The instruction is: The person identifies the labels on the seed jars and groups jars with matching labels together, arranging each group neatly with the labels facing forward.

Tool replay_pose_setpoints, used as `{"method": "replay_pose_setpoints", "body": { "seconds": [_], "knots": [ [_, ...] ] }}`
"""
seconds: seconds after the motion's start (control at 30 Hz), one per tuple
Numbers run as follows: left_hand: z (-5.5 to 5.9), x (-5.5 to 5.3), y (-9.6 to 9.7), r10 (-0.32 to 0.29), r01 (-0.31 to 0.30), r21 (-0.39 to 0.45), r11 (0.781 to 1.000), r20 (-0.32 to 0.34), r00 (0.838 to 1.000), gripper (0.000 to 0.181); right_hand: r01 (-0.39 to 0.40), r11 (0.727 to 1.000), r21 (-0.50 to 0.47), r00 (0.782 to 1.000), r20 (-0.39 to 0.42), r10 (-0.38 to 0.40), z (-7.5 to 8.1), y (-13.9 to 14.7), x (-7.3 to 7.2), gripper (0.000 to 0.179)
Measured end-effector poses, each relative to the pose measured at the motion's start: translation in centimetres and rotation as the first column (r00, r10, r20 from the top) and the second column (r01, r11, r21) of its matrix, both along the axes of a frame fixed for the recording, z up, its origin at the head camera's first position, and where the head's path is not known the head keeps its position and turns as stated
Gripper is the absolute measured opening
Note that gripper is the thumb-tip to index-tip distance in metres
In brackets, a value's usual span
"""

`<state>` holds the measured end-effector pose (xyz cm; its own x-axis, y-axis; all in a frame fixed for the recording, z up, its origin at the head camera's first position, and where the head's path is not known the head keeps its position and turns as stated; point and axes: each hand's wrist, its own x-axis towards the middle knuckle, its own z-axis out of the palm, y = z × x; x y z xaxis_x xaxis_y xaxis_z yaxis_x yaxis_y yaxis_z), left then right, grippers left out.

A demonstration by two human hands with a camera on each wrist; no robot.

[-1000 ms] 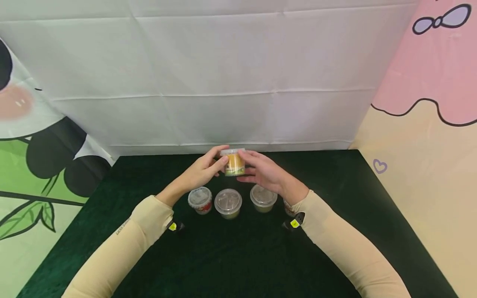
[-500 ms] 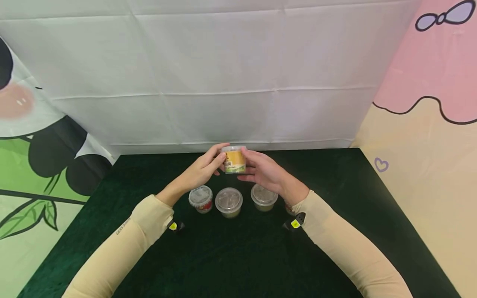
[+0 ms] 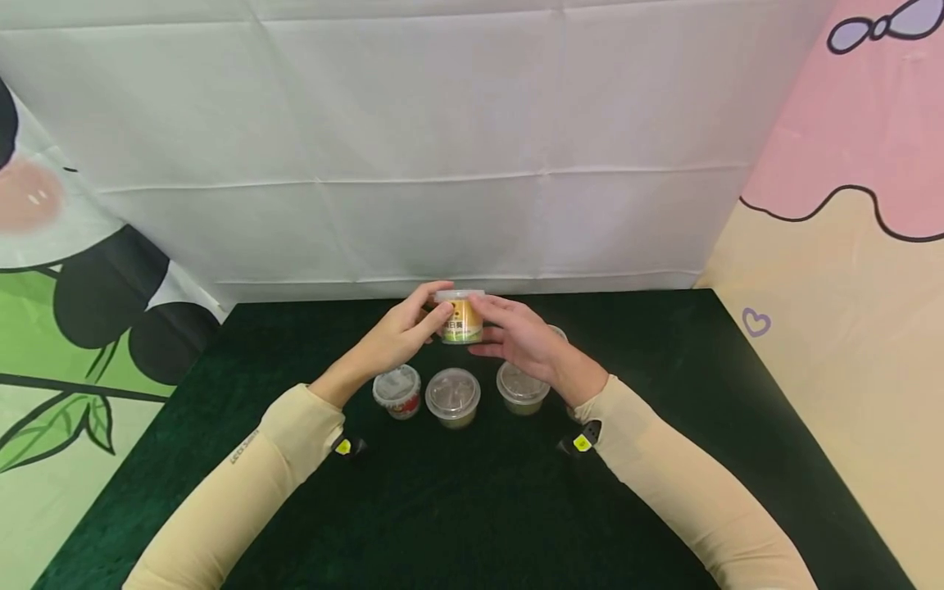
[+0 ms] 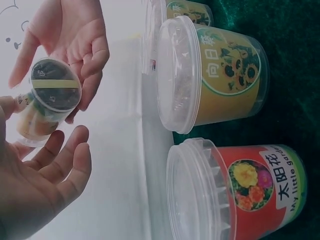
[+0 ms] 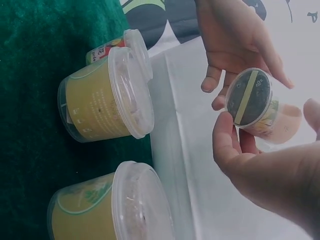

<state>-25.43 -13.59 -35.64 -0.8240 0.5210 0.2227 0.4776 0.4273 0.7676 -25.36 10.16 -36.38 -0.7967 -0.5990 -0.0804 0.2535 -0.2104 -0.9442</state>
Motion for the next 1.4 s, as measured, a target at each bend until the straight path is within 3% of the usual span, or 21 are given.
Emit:
{"method": "replay_pose_setpoints", "body": {
  "seconds": [0.33,0.6,0.93,1.2,1.4],
  "knots": [
    [-0.20,-0.14,-0.16,-0.016,0.016,0.035,0.999,0.004,1.000,0.048,0.001,1.000,-0.009,1.000,-0.007,-0.001,-0.16,0.06,-0.04,0.059],
    [-0.25,-0.07,-0.01,0.004,-0.004,0.003,1.000,0.012,1.000,0.052,0.028,1.000,-0.007,1.000,0.006,-0.028,0.01,-0.15,0.09,0.056],
    [-0.45,-0.26,-0.26,-0.014,0.014,0.012,1.000,0.020,1.000,0.053,0.031,0.999,0.014,0.999,0.018,-0.032,-0.12,-0.26,-0.08,0.057],
    [-0.47,-0.38,-0.40,0.000,0.000,-0.006,1.000,0.013,1.000,0.054,0.029,0.999,0.017,1.000,0.008,-0.029,-0.13,-0.32,-0.03,0.058],
    [-0.64,-0.49,-0.53,0.023,-0.023,-0.011,1.000,0.023,0.999,0.054,0.028,0.999,-0.022,0.998,0.051,-0.027,-0.14,-0.79,0.09,0.057]
  ]
}}
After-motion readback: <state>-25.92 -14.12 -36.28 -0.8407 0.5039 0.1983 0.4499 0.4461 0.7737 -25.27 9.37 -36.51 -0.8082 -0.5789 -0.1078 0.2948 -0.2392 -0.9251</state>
